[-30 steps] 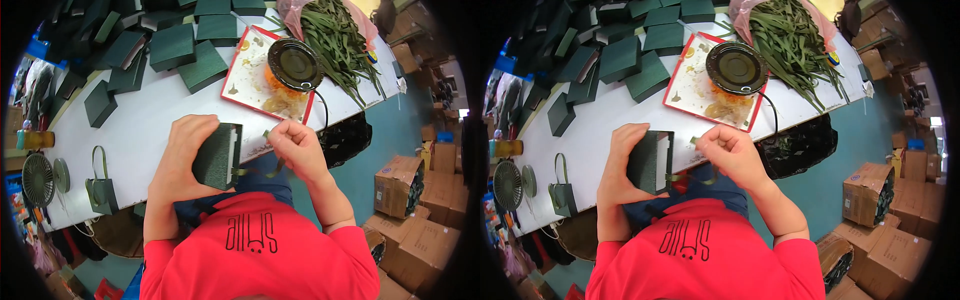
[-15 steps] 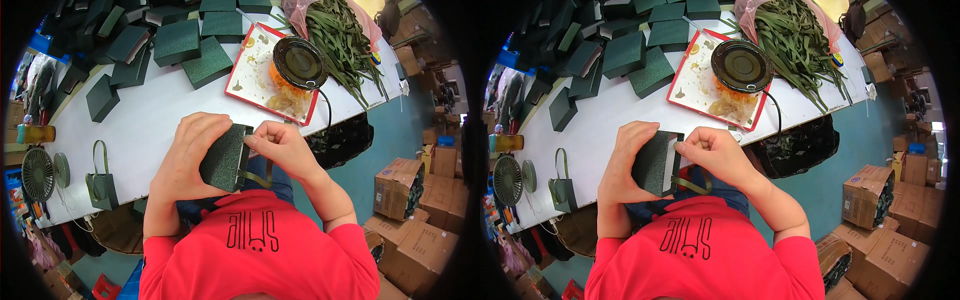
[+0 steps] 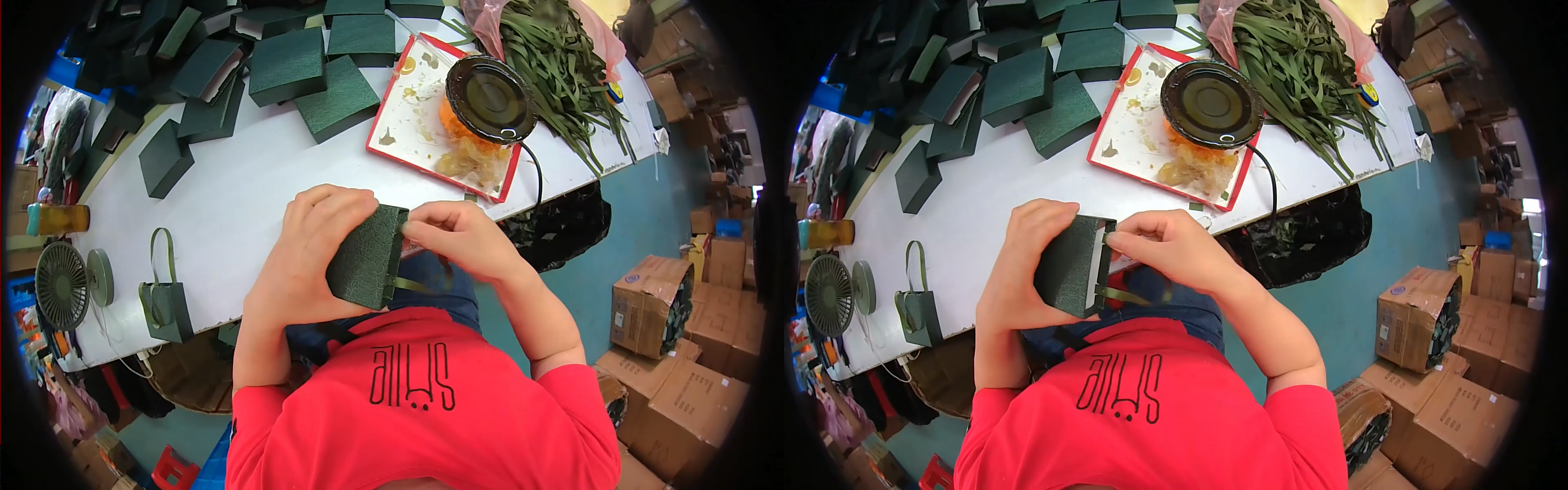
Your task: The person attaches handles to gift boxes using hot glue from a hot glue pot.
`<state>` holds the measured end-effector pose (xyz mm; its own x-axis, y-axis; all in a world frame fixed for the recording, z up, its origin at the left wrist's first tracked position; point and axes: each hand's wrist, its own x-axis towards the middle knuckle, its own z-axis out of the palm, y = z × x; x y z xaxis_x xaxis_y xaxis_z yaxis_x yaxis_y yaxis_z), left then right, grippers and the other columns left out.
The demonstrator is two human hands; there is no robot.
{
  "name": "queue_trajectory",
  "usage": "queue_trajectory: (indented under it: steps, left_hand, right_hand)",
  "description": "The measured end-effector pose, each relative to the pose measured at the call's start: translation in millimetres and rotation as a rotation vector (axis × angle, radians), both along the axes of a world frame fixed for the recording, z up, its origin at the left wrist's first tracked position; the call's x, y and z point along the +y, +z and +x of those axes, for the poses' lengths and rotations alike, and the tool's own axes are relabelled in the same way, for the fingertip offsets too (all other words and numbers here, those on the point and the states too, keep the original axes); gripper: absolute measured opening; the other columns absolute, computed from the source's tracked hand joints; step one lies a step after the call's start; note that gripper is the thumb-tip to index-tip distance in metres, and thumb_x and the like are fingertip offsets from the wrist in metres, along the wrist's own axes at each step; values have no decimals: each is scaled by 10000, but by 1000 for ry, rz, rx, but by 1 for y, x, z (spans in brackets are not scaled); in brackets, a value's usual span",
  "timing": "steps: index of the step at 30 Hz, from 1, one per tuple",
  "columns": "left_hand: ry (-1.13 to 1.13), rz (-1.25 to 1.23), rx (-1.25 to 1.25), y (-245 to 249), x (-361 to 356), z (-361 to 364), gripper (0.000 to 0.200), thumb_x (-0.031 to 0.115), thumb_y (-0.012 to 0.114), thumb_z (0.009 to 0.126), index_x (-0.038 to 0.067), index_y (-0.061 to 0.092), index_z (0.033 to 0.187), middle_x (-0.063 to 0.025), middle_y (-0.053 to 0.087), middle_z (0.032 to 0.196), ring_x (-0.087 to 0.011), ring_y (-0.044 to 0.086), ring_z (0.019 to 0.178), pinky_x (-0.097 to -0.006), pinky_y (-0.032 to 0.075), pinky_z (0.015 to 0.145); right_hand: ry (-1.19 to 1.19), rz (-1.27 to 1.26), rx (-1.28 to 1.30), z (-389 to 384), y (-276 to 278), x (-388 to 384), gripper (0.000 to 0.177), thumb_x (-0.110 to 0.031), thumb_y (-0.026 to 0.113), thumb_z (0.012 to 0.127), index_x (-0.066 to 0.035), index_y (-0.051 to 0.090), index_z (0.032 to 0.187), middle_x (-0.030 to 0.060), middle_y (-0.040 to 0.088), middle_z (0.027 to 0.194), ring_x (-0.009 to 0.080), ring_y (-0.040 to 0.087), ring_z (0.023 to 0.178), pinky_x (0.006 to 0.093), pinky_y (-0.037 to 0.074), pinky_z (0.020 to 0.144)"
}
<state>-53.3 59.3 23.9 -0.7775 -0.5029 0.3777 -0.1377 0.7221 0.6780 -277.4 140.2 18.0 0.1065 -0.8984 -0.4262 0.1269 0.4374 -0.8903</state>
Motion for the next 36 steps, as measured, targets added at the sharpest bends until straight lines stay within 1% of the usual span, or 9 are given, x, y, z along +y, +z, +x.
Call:
queue_trajectory:
  steps: [3, 10, 13, 18, 22, 26, 27, 33, 36]
  left_hand:
    - [16, 28, 36, -1, -2, 3, 936, 201, 903, 507, 65, 485, 1333, -109, 544, 1314, -366, 493, 1194, -460, 410, 982]
    - [27, 13, -26, 2, -4, 6, 945, 288, 916, 516, 50, 493, 1327, -140, 541, 1305, -379, 487, 1209, -469, 371, 1022]
    - [193, -96, -107, 0, -4, 12, 912, 289, 913, 505, 76, 538, 1309, -169, 514, 1313, -382, 477, 1215, -477, 357, 1032]
    - [586, -101, -356, -3, -7, 28, 861, 174, 889, 533, 174, 565, 1331, -166, 454, 1339, -372, 443, 1235, -462, 372, 1042]
    - [735, -3, -454, -7, -12, 48, 831, 243, 869, 571, 153, 555, 1335, -169, 450, 1332, -378, 450, 1214, -467, 390, 1025]
    - [696, 177, -367, -2, -22, 68, 423, 222, 657, 896, 74, 575, 1283, -173, 548, 1097, -321, 547, 997, -377, 437, 891]
    - [741, 176, -374, -6, -23, 70, 309, 191, 551, 978, 47, 588, 1249, -141, 565, 999, -267, 555, 887, -335, 435, 803]
    - [838, 486, -263, -32, -36, 93, 242, 157, 637, 922, 24, 586, 1118, -101, 556, 1019, -201, 533, 913, -298, 414, 790]
    - [744, 167, -71, -36, -37, 95, 172, 112, 689, 867, 30, 543, 904, -132, 563, 1148, -225, 528, 1042, -353, 410, 920]
  right_hand:
    - [-79, -107, 3, -5, -2, 8, 327, -285, 600, 986, 1, 701, 1108, 12, 690, 897, 28, 478, 648, 187, 367, 577]
    - [-336, -253, 108, 6, -5, 15, 182, -111, 626, 955, 16, 702, 1061, 35, 708, 931, 41, 589, 800, 185, 443, 667]
    - [-415, -457, 334, -5, -6, 21, 141, -1, 668, 898, 15, 699, 1034, 30, 690, 905, 28, 585, 774, 171, 437, 642]
    - [-796, -484, 648, -53, -24, 32, 90, -75, 714, 876, -31, 717, 955, -65, 538, 660, 6, 413, 576, 188, 333, 518]
    - [-1059, -464, 925, -125, -36, 37, 114, -107, 704, 895, -16, 713, 963, -55, 557, 685, 7, 413, 581, 191, 335, 513]
    - [-1305, -516, 1089, -220, -70, 56, 208, -152, 683, 906, 19, 687, 1025, 30, 666, 879, 64, 518, 678, 233, 447, 630]
    - [-1430, -441, 958, -235, -77, 61, 250, -156, 665, 913, 38, 662, 1072, 58, 678, 913, 93, 565, 733, 248, 477, 704]
    - [-1487, -93, 394, -253, -84, 73, 510, -462, 699, 890, 11, 563, 1025, -7, 479, 717, 57, 409, 508, 202, 282, 401]
    - [-1418, -14, 303, -250, -88, 72, 438, -426, 734, 870, -31, 551, 922, -16, 465, 726, 48, 406, 513, 198, 273, 410]
